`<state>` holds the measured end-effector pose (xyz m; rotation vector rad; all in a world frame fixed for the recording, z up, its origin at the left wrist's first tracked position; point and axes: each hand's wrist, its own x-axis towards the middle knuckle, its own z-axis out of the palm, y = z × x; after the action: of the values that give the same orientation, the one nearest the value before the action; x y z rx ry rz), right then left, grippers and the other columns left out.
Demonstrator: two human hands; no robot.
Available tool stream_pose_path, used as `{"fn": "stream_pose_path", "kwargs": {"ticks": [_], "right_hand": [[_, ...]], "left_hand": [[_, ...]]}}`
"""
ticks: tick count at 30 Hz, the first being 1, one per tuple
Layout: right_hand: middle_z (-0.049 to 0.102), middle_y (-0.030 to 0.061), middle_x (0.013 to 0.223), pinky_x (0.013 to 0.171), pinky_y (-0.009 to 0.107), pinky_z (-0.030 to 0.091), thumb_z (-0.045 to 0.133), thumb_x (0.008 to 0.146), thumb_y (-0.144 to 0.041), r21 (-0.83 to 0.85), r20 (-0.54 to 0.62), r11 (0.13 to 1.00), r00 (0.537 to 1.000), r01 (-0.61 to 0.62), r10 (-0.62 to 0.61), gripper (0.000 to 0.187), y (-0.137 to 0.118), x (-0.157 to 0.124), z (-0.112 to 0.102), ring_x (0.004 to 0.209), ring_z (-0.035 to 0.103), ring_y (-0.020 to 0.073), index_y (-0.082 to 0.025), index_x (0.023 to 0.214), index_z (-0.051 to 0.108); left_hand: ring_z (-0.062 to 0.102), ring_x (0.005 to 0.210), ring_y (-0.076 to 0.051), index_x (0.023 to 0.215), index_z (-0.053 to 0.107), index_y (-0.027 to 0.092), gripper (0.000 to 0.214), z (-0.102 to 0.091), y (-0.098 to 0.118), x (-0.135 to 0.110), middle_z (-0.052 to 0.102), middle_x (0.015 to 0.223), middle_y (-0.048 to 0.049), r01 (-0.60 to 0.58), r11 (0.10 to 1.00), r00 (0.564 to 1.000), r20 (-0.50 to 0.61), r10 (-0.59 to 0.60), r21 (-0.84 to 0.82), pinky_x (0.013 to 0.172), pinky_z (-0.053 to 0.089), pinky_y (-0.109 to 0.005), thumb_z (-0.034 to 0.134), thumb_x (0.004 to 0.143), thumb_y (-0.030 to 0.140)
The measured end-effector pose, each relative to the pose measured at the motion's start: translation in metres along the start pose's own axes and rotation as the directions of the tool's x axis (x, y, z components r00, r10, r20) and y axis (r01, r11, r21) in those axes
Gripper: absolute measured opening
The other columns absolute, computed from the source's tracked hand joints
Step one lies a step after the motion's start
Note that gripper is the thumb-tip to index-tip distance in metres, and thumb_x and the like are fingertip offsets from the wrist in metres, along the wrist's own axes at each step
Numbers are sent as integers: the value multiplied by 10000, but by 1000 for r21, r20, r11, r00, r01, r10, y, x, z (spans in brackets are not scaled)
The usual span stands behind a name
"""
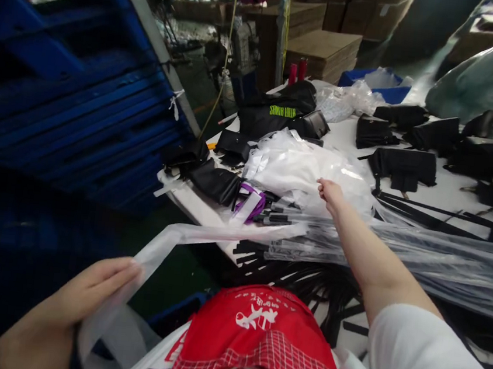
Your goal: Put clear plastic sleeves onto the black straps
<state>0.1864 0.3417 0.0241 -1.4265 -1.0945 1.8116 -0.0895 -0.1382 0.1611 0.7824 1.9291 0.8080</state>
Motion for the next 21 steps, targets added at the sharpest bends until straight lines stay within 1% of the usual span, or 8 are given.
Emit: {"fn": "stream_pose_path", "kwargs": {"ticks": [3, 5, 8, 9, 10, 15, 18, 21], "right_hand": [[623, 32, 658, 585, 247, 486, 640, 896, -273, -116, 251, 992, 966, -38, 67, 174, 44, -54, 51, 592, 561, 109, -121, 844, 707], [667, 54, 666, 643, 317, 516, 768, 769, -293, -204, 494, 976, 852, -77, 170, 190, 75, -106, 84, 636, 619, 170, -108, 770, 723], [731, 78, 907, 940, 402, 474, 700, 790, -494, -329, 887, 944, 339, -16, 315, 355, 110, -184, 124, 976, 662, 255, -145, 841, 741], [729, 74, 953, 990, 406, 445, 676, 778, -573, -319, 915, 947, 248, -41, 319, 422, 118, -204, 134, 1042, 642, 261, -163, 853, 736], [724, 77, 967, 1006, 406, 434, 648, 755, -656, -279, 928, 955, 226, -100, 295, 500, 123, -218, 143, 1073, 628, 268, -173, 857, 728], [690, 94, 1073, 959, 453, 470, 613, 749, -688, 63, 914, 898, 387, -436, 124, 619, 114, -226, 163, 1112, 610, 292, -205, 1135, 640], [680, 34, 965, 952, 378, 483, 625, 829, -440, 256, 814, 852, 577, -456, 65, 458, 89, -205, 156, 948, 654, 195, -224, 1230, 590], [585, -47, 725, 890, 276, 508, 629, 826, -239, 454, 668, 806, 743, -379, -26, 349, 61, -182, 140, 684, 603, 99, -224, 1175, 617]], "left_hand": [[524, 549, -138, 684, 597, 173, 433, 39, -7, 31, 576, 568, 1, -71, 991, 997, 6, 73, -114, 544, 435, -231, 540, 866, 561], [557, 596, -139, 723, 596, 153, 437, 62, -8, 50, 615, 620, -16, -143, 968, 989, 2, 147, -206, 611, 462, -243, 530, 883, 555], [591, 651, -147, 769, 611, 131, 467, 88, -6, 68, 660, 698, -47, -212, 932, 973, 26, 230, -293, 658, 479, -253, 512, 902, 568], [595, 654, -147, 783, 617, 127, 481, 94, -4, 70, 666, 711, -52, -226, 924, 968, 33, 247, -308, 651, 478, -251, 509, 902, 580], [598, 655, -148, 797, 622, 124, 492, 99, -2, 72, 670, 720, -54, -239, 918, 964, 39, 264, -316, 644, 478, -250, 506, 902, 590], [620, 678, -161, 794, 652, 120, 474, 106, 9, 67, 687, 725, -66, -296, 922, 910, 220, 352, -252, 683, 485, -255, 496, 924, 549], [621, 714, -166, 794, 667, 124, 424, 103, 6, 64, 693, 762, -59, -317, 937, 840, 416, 349, -145, 713, 482, -254, 508, 928, 494], [618, 780, -175, 843, 692, 133, 370, 92, -11, 68, 696, 830, -50, -313, 948, 833, 464, 300, -52, 743, 475, -250, 539, 909, 463]]}}
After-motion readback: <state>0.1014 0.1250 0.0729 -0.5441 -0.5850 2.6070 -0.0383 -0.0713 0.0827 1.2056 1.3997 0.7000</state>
